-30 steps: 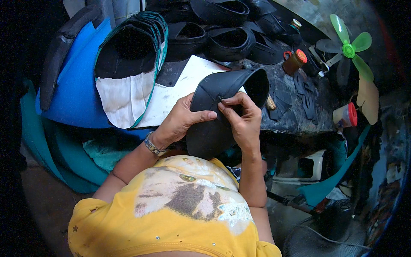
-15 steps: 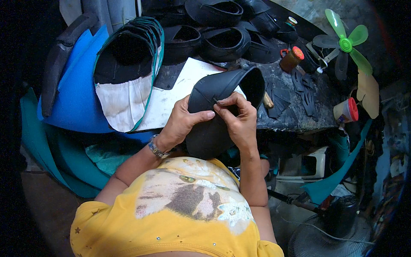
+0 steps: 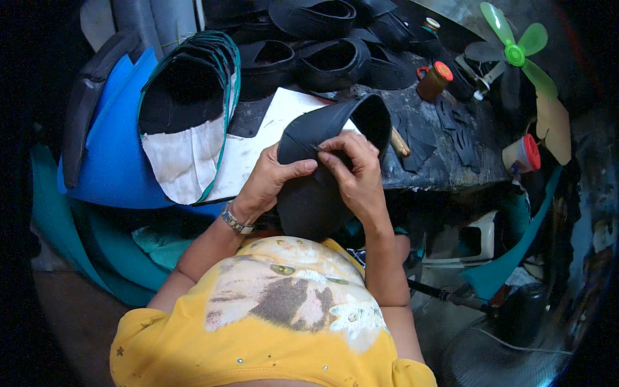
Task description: The person handles a black slipper, pressing and adjusting the strap area with both hands. They repeatedly pick up and set down slippers, inspecting the strap and sole. A hammer and a small red tool are visible on the workbench but are not used in the clip.
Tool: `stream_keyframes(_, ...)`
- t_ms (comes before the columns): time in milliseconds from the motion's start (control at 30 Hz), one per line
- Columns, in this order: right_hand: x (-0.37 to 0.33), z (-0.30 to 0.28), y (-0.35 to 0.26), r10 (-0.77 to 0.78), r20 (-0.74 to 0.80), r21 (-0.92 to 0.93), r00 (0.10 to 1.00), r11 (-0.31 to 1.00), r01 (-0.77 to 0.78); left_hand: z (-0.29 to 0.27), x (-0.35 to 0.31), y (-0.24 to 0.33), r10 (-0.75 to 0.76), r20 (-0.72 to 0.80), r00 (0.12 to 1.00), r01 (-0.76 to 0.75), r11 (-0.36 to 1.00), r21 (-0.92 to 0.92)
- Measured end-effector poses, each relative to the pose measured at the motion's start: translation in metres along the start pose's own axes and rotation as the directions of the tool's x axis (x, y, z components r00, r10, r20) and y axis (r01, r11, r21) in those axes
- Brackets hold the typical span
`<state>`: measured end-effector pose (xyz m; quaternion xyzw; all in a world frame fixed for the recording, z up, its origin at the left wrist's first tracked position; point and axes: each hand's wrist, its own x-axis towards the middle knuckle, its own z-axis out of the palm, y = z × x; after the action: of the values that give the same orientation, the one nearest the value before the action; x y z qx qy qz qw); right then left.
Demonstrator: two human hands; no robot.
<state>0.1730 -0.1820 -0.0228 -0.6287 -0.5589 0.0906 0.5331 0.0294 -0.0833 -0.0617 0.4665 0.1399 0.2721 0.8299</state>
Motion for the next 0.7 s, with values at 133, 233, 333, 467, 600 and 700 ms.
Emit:
stream_keyframes(133,-0.001,-0.024,0.004,-0.027,-0.294,0.096,0.955,0.994,0.058,-0.005,-0.003,0.004,-0.023,-0.025,0.999,0.019,0.988,-0.150)
stream_keyframes(233,-0.002,-0.039,0.016,0.164,-0.432,0.174,0.887,0.980,-0.096,-0.012,-0.004,0.005,-0.022,-0.032,0.999,0.013,0.966,-0.258)
stream_keyframes(333,-0.006,-0.040,0.031,0.432,-0.304,0.459,0.849,0.847,-0.267,-0.018,-0.002,0.004,0.017,-0.093,0.995,-0.044,0.955,-0.294)
stream_keyframes(467,-0.009,-0.035,0.041,0.497,-0.084,0.645,0.864,0.687,-0.333,-0.026,0.000,0.007,0.031,-0.139,0.990,-0.080,0.929,-0.362)
stream_keyframes(600,-0.008,-0.031,0.035,0.570,0.153,0.786,0.807,0.425,-0.449,-0.031,-0.002,0.011,0.026,-0.133,0.991,-0.081,0.900,-0.428)
stream_keyframes(700,-0.012,-0.017,0.026,0.524,0.271,0.866,0.807,0.234,-0.442,-0.031,-0.003,0.012,0.042,-0.136,0.990,-0.091,0.923,-0.374)
